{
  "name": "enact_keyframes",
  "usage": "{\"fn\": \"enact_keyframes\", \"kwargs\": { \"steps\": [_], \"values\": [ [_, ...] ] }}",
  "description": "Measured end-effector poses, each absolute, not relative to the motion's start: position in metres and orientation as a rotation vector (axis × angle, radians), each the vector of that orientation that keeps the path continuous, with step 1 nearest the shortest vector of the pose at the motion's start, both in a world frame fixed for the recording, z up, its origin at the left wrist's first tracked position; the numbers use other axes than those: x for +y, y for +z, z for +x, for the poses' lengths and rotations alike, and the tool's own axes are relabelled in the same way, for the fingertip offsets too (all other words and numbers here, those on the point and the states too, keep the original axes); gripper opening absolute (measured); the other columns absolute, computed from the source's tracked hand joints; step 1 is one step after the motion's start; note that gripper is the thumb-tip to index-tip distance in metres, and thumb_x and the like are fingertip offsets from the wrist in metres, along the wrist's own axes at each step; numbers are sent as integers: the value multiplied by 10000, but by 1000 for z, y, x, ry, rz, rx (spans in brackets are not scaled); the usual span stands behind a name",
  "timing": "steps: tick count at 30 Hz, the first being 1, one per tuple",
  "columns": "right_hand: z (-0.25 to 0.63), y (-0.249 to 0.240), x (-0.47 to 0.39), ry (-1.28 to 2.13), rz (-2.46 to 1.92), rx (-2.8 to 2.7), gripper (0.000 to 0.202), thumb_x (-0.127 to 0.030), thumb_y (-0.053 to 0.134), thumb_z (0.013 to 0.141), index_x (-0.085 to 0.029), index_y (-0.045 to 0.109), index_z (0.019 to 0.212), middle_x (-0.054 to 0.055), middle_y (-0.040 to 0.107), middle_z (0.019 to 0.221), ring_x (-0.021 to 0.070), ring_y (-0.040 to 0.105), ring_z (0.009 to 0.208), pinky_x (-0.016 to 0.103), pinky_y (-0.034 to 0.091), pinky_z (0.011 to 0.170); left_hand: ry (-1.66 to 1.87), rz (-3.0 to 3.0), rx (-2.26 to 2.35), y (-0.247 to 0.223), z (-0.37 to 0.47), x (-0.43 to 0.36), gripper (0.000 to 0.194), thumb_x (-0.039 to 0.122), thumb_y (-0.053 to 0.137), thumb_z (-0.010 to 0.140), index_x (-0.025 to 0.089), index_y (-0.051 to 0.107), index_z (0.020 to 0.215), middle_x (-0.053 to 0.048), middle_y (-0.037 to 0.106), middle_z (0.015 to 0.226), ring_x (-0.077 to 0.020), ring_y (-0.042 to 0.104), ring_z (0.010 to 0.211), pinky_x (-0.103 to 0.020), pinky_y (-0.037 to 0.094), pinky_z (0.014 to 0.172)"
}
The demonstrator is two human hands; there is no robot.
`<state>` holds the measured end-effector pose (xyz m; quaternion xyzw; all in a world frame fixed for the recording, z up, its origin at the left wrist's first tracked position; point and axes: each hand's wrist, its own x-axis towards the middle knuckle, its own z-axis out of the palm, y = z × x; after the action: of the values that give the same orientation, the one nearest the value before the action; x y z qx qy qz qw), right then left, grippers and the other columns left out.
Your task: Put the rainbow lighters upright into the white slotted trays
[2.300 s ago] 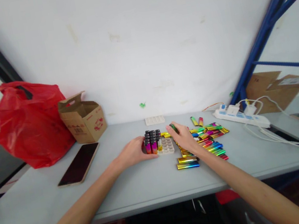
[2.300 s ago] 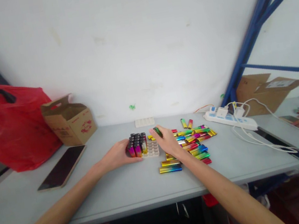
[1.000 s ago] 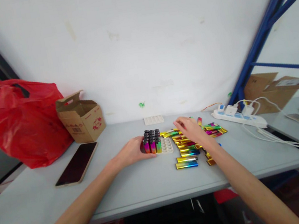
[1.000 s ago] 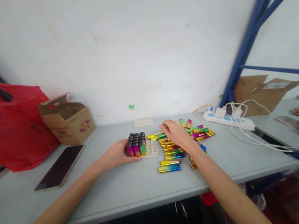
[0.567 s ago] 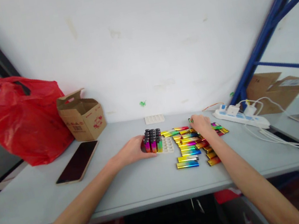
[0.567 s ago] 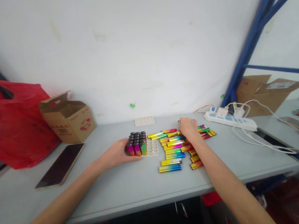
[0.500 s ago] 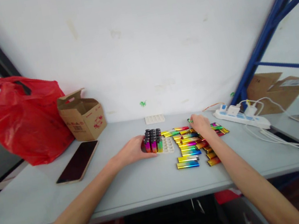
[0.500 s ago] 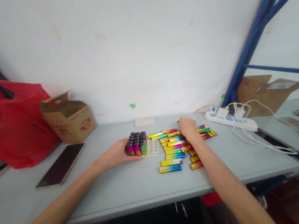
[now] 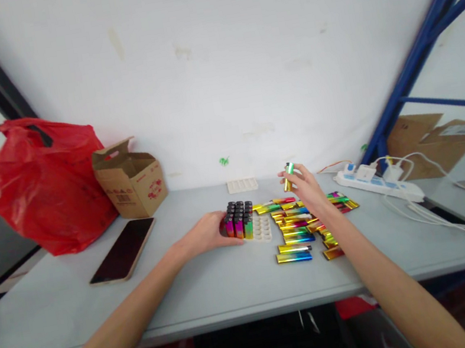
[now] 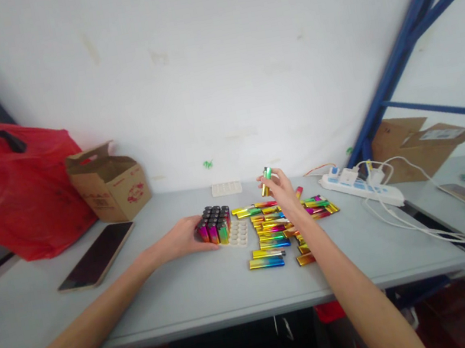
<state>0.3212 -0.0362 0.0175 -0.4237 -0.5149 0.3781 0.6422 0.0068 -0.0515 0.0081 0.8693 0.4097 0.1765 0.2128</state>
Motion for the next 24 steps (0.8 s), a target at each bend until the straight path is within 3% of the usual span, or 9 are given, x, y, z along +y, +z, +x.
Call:
{"fn": "enact_keyframes", "kwargs": {
  "steps": [4, 7, 9, 12, 15, 18, 24],
  "values": [
    [298, 27, -53, 1053, -854, -1134, 452, -532, 792, 759, -292, 526, 1036, -83, 576, 700, 110, 514, 575, 247, 457, 596, 390, 2432, 1111, 13, 3, -52, 588, 725, 779, 700, 179, 648, 877, -14, 689, 800, -194, 589, 711, -279, 406, 612],
    [285, 24, -62, 1134, -951, -1165, 474, -640, 751, 794, -297, 500, 1004, -124, 391, 610, 81, 285, 453, 204, 267, 444, 364, 2397, 1093, 16, 2, -52, 546, 690, 795, 699, 190, 634, 847, 13, 662, 770, -173, 562, 691, -260, 397, 600],
    [278, 18, -65, 1101, -1034, -1226, 489, -731, 658, 839, -275, 503, 921, -118, 324, 589, 85, 215, 448, 215, 176, 421, 364, 2382, 1082, 16, 2, -52, 529, 671, 805, 697, 192, 634, 842, 19, 659, 771, -168, 560, 689, -255, 403, 605],
    [271, 9, -67, 917, -1138, -1392, 566, -780, 555, 878, -247, 451, 722, -84, 316, 564, 101, 247, 476, 252, 202, 443, 378, 2374, 1082, 15, 3, -52, 530, 665, 816, 683, 192, 660, 866, 12, 683, 790, -177, 579, 707, -255, 415, 619],
    [266, 3, -69, 647, -1221, -1542, 593, -735, 531, 900, -246, 365, 608, -52, 334, 552, 121, 319, 539, 279, 252, 510, 385, 2386, 1083, 14, 3, -51, 548, 674, 820, 677, 188, 670, 882, 1, 704, 812, -189, 597, 724, -260, 430, 636],
    [263, 2, -72, 464, -1262, -1616, 554, -652, 501, 904, -247, 321, 571, -45, 325, 546, 125, 324, 568, 289, 252, 558, 384, 2398, 1077, 15, 3, -52, 554, 681, 815, 691, 188, 669, 899, -6, 720, 844, -202, 619, 751, -263, 447, 655],
    [262, 2, -74, 377, -1274, -1687, 426, -522, 474, 906, -239, 374, 604, -46, 388, 550, 134, 382, 574, 289, 281, 592, 372, 2413, 1092, 17, 4, -53, 570, 693, 812, 692, 185, 679, 914, -18, 744, 867, -219, 652, 765, -273, 451, 663]
  ]
}}
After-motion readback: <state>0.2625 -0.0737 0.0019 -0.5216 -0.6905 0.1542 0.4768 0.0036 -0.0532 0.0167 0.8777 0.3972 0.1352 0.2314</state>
